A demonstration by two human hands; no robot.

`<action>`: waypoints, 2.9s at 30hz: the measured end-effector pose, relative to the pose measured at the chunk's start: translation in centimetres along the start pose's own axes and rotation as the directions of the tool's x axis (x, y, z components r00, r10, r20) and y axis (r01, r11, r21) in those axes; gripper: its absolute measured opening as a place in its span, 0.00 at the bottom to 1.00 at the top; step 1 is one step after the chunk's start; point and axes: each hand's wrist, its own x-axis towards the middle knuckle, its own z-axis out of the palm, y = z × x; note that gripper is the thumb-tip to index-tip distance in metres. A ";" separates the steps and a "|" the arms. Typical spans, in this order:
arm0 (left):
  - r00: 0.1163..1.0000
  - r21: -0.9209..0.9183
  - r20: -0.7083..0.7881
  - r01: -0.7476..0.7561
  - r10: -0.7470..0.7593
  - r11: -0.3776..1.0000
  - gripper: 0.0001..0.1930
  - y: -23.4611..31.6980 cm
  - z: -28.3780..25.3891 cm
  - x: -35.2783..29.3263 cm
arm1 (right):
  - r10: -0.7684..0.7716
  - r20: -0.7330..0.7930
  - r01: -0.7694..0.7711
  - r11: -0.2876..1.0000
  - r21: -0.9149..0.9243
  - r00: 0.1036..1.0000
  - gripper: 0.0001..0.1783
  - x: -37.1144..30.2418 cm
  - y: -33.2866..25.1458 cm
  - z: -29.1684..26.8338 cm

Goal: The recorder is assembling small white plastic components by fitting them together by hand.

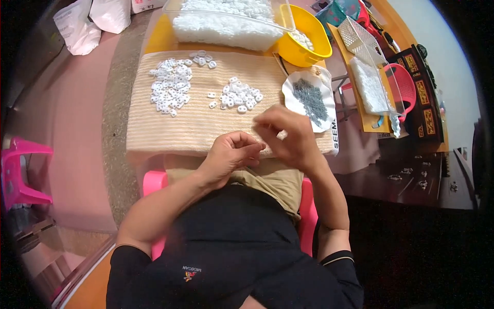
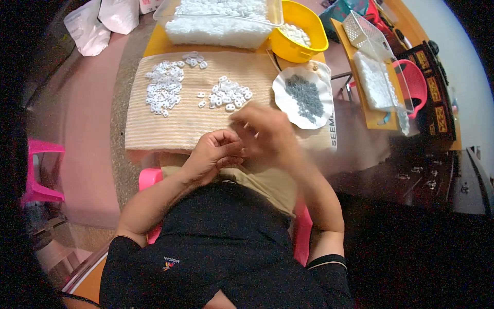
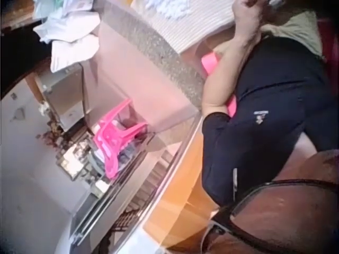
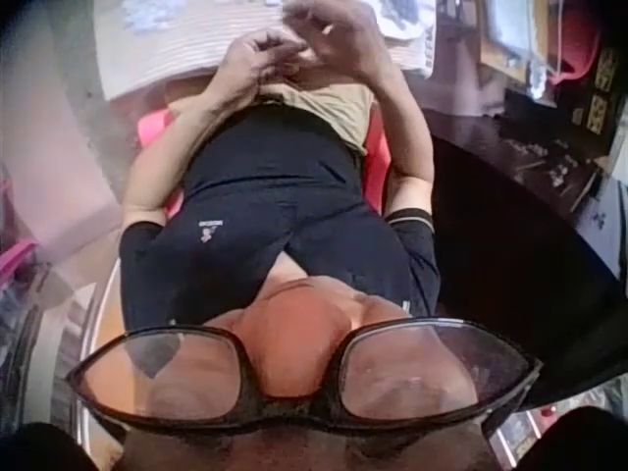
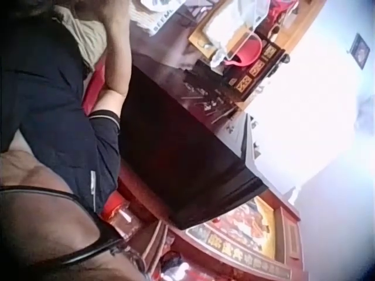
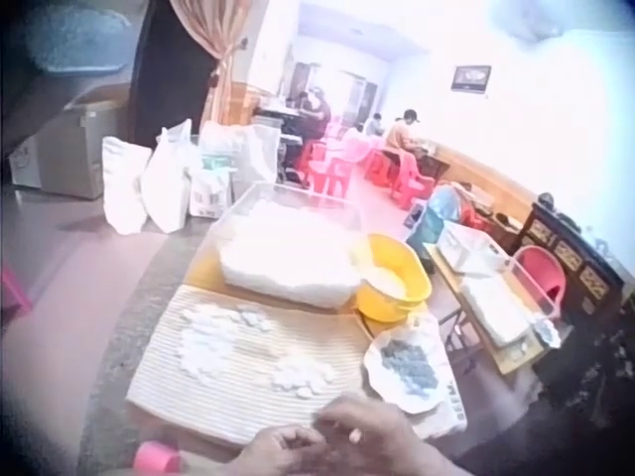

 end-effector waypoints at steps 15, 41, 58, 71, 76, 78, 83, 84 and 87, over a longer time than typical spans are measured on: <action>1.000 0.028 -0.008 0.019 -0.019 0.999 0.05 0.3 0.1 0.2 | 0.263 0.040 -0.205 0.832 -0.516 0.964 0.10 1.7 7.7 1.6; 0.989 -0.032 -0.140 -0.059 0.054 0.998 0.07 0.0 0.0 0.4 | 0.411 0.027 -0.409 0.896 0.175 0.911 0.08 -1.5 7.4 1.7; 0.984 -0.041 -0.131 -0.131 0.124 0.991 0.07 -0.2 0.0 0.6 | 0.275 -0.029 -0.240 0.881 0.408 0.961 0.09 -4.2 4.4 3.3; 0.980 -0.010 -0.132 -0.149 0.147 0.989 0.06 -0.8 0.0 0.4 | 0.028 -0.064 -0.029 0.999 -0.022 0.998 0.12 -5.0 3.7 2.4; 0.975 0.022 -0.160 -0.154 0.155 0.988 0.04 -0.6 -0.1 0.5 | 0.149 -0.111 -0.159 0.984 -0.085 0.983 0.11 -5.2 5.1 -1.5; 0.968 0.014 -0.187 -0.165 0.165 0.986 0.03 -0.4 0.1 0.3 | 0.191 -0.173 -0.226 0.951 -0.211 0.966 0.10 -4.9 6.6 -3.6; 0.975 -0.003 -0.167 -0.146 0.143 0.989 0.05 -0.4 0.6 0.2 | 0.251 -0.187 -0.313 0.754 -0.577 0.950 0.11 -4.4 9.6 -7.6; 0.977 0.003 -0.159 -0.145 0.144 0.989 0.06 -0.4 0.6 0.2 | 0.322 -0.170 -0.358 0.723 -0.591 0.931 0.12 -4.2 9.7 -7.9; 0.973 0.028 -0.176 -0.147 0.150 0.989 0.07 -0.4 0.6 0.3 | 0.348 -0.150 -0.355 0.653 -0.670 0.925 0.11 -4.0 9.9 -8.0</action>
